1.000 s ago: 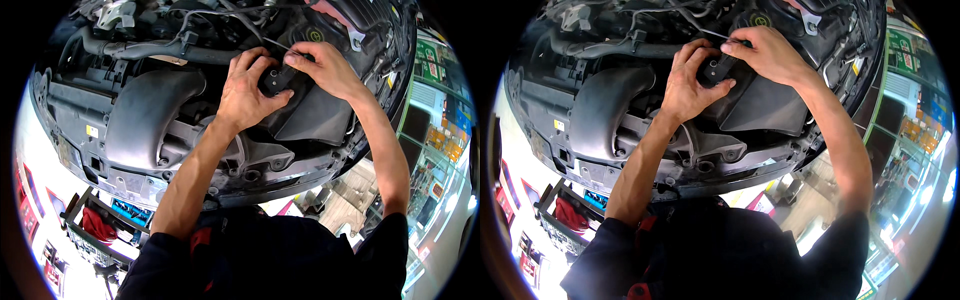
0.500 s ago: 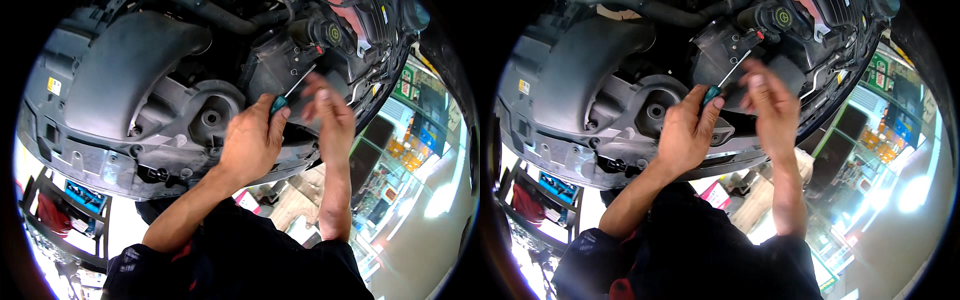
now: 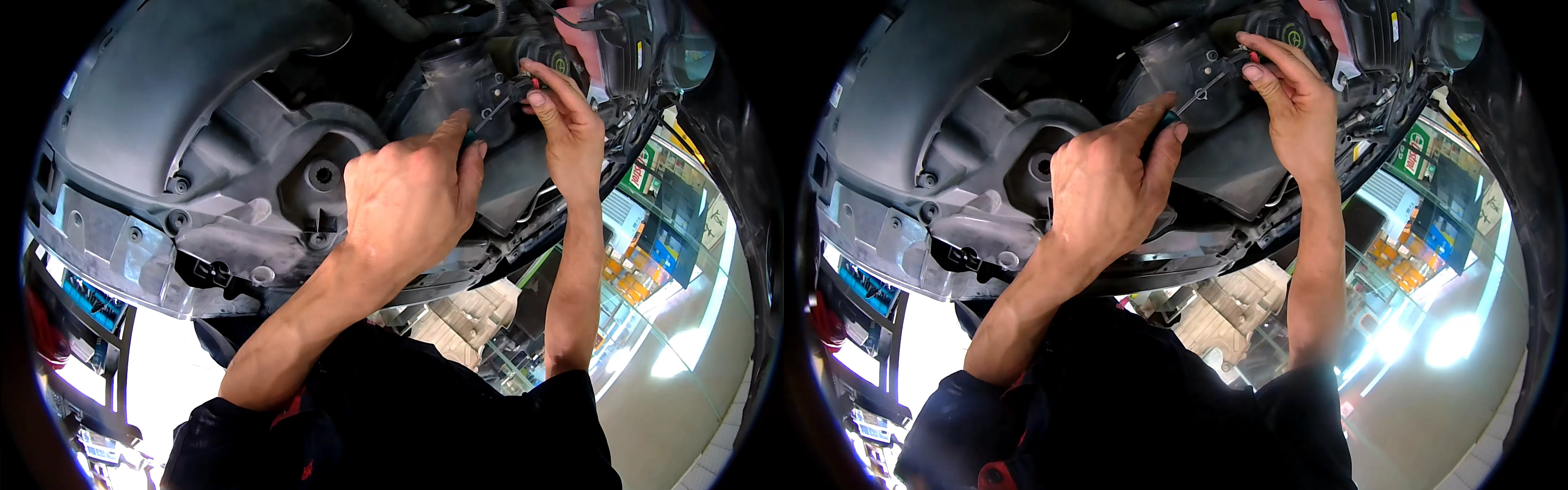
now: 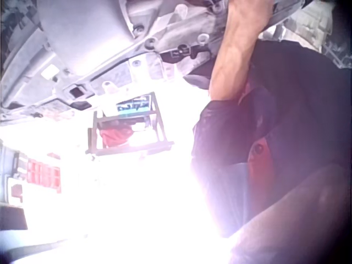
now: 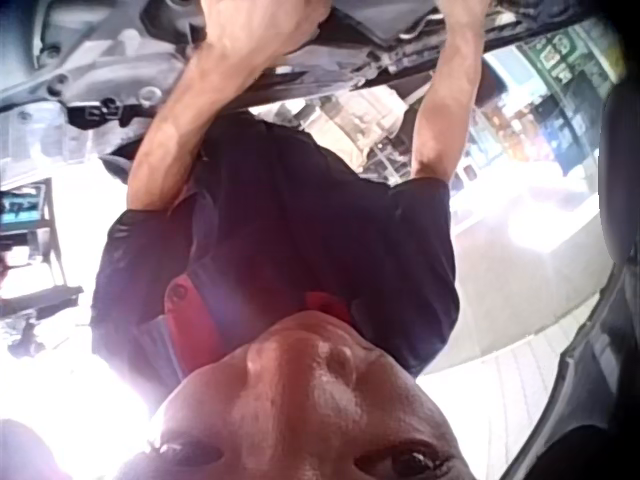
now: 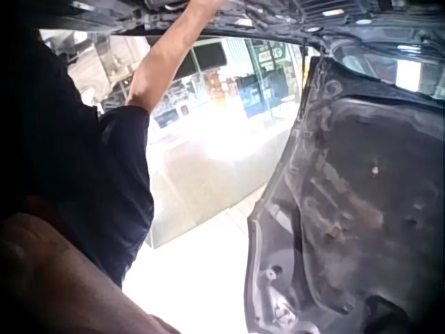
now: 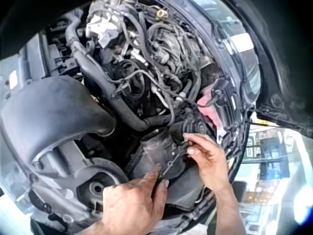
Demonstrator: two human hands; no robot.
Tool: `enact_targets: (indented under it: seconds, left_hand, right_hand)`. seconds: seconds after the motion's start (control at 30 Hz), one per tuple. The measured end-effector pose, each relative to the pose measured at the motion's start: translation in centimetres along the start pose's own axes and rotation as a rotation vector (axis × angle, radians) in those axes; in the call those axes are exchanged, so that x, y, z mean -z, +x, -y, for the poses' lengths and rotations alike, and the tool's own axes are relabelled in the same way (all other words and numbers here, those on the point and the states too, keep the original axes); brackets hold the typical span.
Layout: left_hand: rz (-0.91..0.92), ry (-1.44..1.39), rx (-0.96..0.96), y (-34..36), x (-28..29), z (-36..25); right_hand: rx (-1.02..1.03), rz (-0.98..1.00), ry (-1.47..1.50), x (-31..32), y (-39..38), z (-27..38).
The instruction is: The person removes and reinstalls engine bay components under the hood of a car. They detach hoses and plastic covers, place them on a tool cart, then reattach the parts and secure fasteners using a ratchet and screwdriver.
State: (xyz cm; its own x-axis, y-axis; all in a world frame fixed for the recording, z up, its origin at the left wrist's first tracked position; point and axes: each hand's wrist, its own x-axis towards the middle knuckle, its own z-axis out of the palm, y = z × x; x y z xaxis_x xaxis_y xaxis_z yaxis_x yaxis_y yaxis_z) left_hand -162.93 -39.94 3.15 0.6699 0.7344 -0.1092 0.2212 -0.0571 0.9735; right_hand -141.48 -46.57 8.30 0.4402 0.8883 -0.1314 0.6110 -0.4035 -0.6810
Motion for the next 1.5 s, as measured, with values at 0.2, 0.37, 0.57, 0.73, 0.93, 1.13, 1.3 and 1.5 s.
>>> enact_targets:
  seconds: [0.2,0.37,0.57,0.73,0.93,1.13,1.3,1.5]
  left_hand:
    - [-0.109,0.025,-0.059,-0.2,-0.7,-0.7]
    - [-0.157,0.049,-0.078,-0.1,-1.4,-0.7]
    - [-0.179,0.123,-0.153,-0.2,-2.4,-0.4]
    - [-0.173,0.113,-0.271,0.4,-3.0,2.9]
    - [-0.089,-0.052,-0.106,0.3,-2.9,1.2]
    - [-0.1,-0.032,-0.039,-0.3,-3.0,-0.1]
    - [-0.166,-0.085,-0.221,0.7,-3.7,2.9]
    - [-0.213,0.131,-0.394,0.3,-4.8,3.6]
  right_hand:
    - [0.01,-0.063,0.089,-0.5,-0.2,-0.6]
    - [0.018,-0.083,0.071,-0.5,-0.3,-0.9]
    - [0.009,-0.091,0.093,-0.3,-0.5,-1.1]
    - [-0.046,-0.081,0.148,-0.2,-0.1,-0.7]
    - [-0.062,-0.081,0.179,0.1,0.0,-1.0]
    - [-0.062,-0.082,0.182,0.2,0.0,-1.2]
    - [-0.101,0.047,0.14,1.3,0.3,-0.9]
    - [-0.057,0.194,0.071,3.5,1.2,-2.1]
